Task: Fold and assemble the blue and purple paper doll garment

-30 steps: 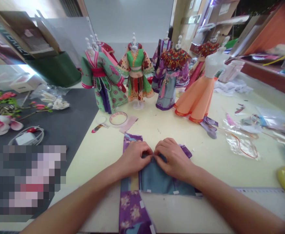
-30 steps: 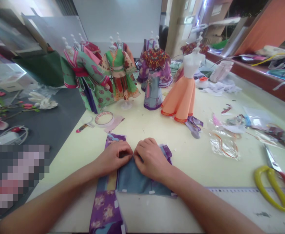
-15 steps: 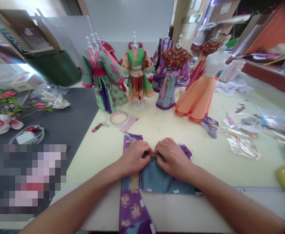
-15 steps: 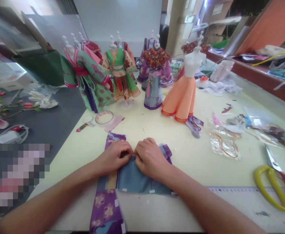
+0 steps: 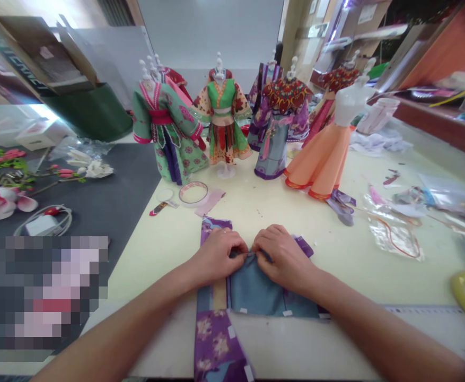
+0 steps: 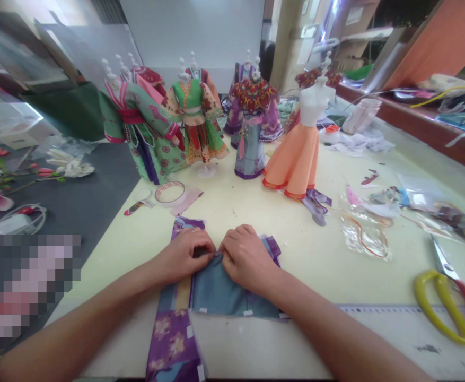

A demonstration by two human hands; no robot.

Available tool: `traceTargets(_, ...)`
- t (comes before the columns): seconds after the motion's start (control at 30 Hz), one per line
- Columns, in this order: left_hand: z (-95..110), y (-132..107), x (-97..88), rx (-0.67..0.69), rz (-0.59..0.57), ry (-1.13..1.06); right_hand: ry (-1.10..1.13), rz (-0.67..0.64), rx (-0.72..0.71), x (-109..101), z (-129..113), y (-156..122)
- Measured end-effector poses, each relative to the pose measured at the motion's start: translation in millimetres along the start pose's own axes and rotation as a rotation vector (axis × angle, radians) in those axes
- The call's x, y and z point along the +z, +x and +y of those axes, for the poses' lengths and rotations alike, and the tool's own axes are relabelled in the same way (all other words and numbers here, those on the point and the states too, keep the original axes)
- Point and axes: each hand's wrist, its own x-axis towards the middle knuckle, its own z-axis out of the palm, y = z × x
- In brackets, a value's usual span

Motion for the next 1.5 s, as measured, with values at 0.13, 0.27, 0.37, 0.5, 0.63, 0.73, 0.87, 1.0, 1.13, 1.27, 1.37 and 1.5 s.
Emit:
traceTargets(0.13,-2,0,0.5,0.015,-0.005,-0.012,-0.006,-0.013,0.01,0,0,-1)
traceTargets(0.27,-1,0,-0.8,0.0,-0.014,-0.005,-0.005,-0.006,0.008,-1,0,0)
traceTargets(0.37,0,-1,-2.0,-0.017,-0.01,0.026,-0.008,-0.001,0.014,-2,0,0)
traceTargets(0.5,3,-2,-3.0,-0.005,0.024,0.063,-0.003,-0.007,0.015,-3,-2,-1)
traceTargets(0.63,5,-3,-4.0,0.007,0.023,0.008,0.011,-0.014,0.002,-4,-3,-1)
traceTargets(0.73,5,-3,-4.5,-0.009,0.005,-0.052,0.016,-0.013,0.003,-5,-3,-1)
traceTargets(0.87,5,-2,-5.1,-0.025,-0.012,-0.047,0.013,-0.006,0.009,-7,-4,0)
traceTargets(1.0,4,-1,-6.1,-0.05,-0.018,-0.099,0.008,-0.006,0.005,-8,-3,0)
traceTargets(1.13,4,-2,-6.4,-0.097,-0.025,-0.205,0.011,-0.011,0.001,-9,-3,-1)
traceTargets(1.27,4,-1,-4.8,-0.11,-0.025,-0.233,0.009,-0.015,0.001,-9,-4,-1)
traceTargets(1.37,4,-1,-3.6,-0.112,-0.016,-0.235,0.006,-0.012,0.003,-8,-4,-1)
traceTargets(1.5,6,-2,-3.6,-0.152,0.022,-0.258,0.009,0.101,-0.001,-11,-5,-2)
